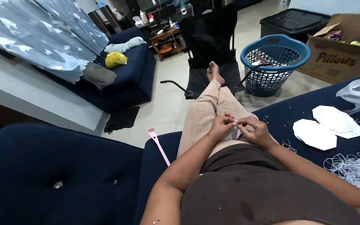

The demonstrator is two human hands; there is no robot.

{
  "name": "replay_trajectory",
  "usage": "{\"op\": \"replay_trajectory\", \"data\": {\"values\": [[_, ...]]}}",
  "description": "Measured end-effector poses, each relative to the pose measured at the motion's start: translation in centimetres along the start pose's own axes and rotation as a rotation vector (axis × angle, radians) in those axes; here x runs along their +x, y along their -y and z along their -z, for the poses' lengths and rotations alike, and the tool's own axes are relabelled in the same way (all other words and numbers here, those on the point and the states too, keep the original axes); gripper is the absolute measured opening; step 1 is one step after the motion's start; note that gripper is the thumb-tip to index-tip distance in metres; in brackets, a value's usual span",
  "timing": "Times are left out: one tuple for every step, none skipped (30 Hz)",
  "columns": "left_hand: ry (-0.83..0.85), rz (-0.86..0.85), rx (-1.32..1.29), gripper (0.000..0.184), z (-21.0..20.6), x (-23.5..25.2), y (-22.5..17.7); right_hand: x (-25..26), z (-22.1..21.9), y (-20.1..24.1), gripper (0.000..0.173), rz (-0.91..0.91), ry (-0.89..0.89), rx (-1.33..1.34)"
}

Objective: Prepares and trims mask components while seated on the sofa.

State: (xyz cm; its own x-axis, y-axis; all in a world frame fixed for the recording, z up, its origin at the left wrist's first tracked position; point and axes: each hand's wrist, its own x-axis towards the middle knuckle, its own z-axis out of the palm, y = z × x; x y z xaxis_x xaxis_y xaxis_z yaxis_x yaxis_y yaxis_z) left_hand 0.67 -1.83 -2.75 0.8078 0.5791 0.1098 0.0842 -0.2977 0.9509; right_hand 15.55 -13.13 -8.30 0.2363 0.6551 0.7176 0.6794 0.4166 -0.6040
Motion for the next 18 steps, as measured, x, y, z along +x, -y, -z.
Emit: {"op": "replay_trajectory", "data": {"values": [[0.010, -0.006, 0.022, 0.010, 0.0, 0.0, 0.0, 0.0, -0.1, -0.1, 0.018, 0.025, -0.008, -0.039], [0.017, -0.014, 0.043, 0.010, -0.1, 0.1, 0.0, 0.0, -0.1, -0.2, 0.018, 0.050, -0.013, -0.085], [0.023, -0.022, 0.070, 0.011, -0.1, 0.1, -0.1, 0.1, -0.2, -0.2, 0.018, 0.078, -0.013, -0.131], [0.027, -0.034, 0.107, 0.012, 0.0, 0.1, -0.1, 0.2, -0.2, -0.3, 0.018, 0.108, -0.010, -0.176], [0.030, -0.047, 0.130, 0.012, -0.1, 0.2, -0.1, 0.3, -0.3, -0.3, 0.019, 0.139, -0.010, -0.217], [0.031, -0.053, 0.146, 0.012, -0.1, 0.1, -0.1, 0.3, -0.3, -0.4, 0.019, 0.167, -0.010, -0.252], [0.033, -0.058, 0.153, 0.012, -0.2, 0.1, 0.0, 0.4, -0.3, -0.4, 0.019, 0.183, -0.008, -0.278], [0.039, -0.058, 0.154, 0.012, -0.3, 0.1, -0.1, 0.4, -0.3, -0.5, 0.019, 0.185, -0.010, -0.286], [0.047, -0.053, 0.156, 0.012, -0.3, 0.1, -0.2, 0.4, -0.3, -0.6, 0.019, 0.167, -0.014, -0.277], [0.056, -0.045, 0.161, 0.012, -0.4, 0.1, -0.3, 0.3, -0.4, -0.7, 0.019, 0.126, -0.014, -0.249], [0.062, -0.037, 0.174, 0.013, -0.4, 0.1, -0.4, 0.1, -0.4, -0.7, 0.019, 0.064, -0.005, -0.204], [0.066, -0.028, 0.193, 0.013, -0.4, 0.1, -0.4, 0.0, -0.3, -0.4, 0.020, -0.024, 0.018, -0.129], [0.063, -0.015, 0.220, 0.014, -0.4, 0.2, -0.3, 0.1, -0.1, 0.1, 0.020, -0.136, 0.056, -0.020], [0.056, 0.001, 0.245, 0.014, -0.3, 0.2, -0.3, 0.3, 0.3, 0.8, 0.018, -0.251, 0.107, 0.115], [0.045, 0.020, 0.268, 0.015, -0.1, 0.3, -0.2, 0.5, 0.7, 1.4, 0.015, -0.349, 0.161, 0.264], [0.035, 0.043, 0.282, 0.015, 0.0, 0.3, -0.2, 0.6, 1.1, 1.8, 0.011, -0.414, 0.205, 0.424], [0.023, 0.054, 0.288, 0.015, 0.1, 0.3, -0.3, 0.7, 1.4, 2.0, 0.011, -0.438, 0.241, 0.581], [0.014, 0.053, 0.284, 0.015, 0.1, 0.3, -0.3, 0.7, 1.5, 1.9, 0.013, -0.428, 0.271, 0.704]]}}
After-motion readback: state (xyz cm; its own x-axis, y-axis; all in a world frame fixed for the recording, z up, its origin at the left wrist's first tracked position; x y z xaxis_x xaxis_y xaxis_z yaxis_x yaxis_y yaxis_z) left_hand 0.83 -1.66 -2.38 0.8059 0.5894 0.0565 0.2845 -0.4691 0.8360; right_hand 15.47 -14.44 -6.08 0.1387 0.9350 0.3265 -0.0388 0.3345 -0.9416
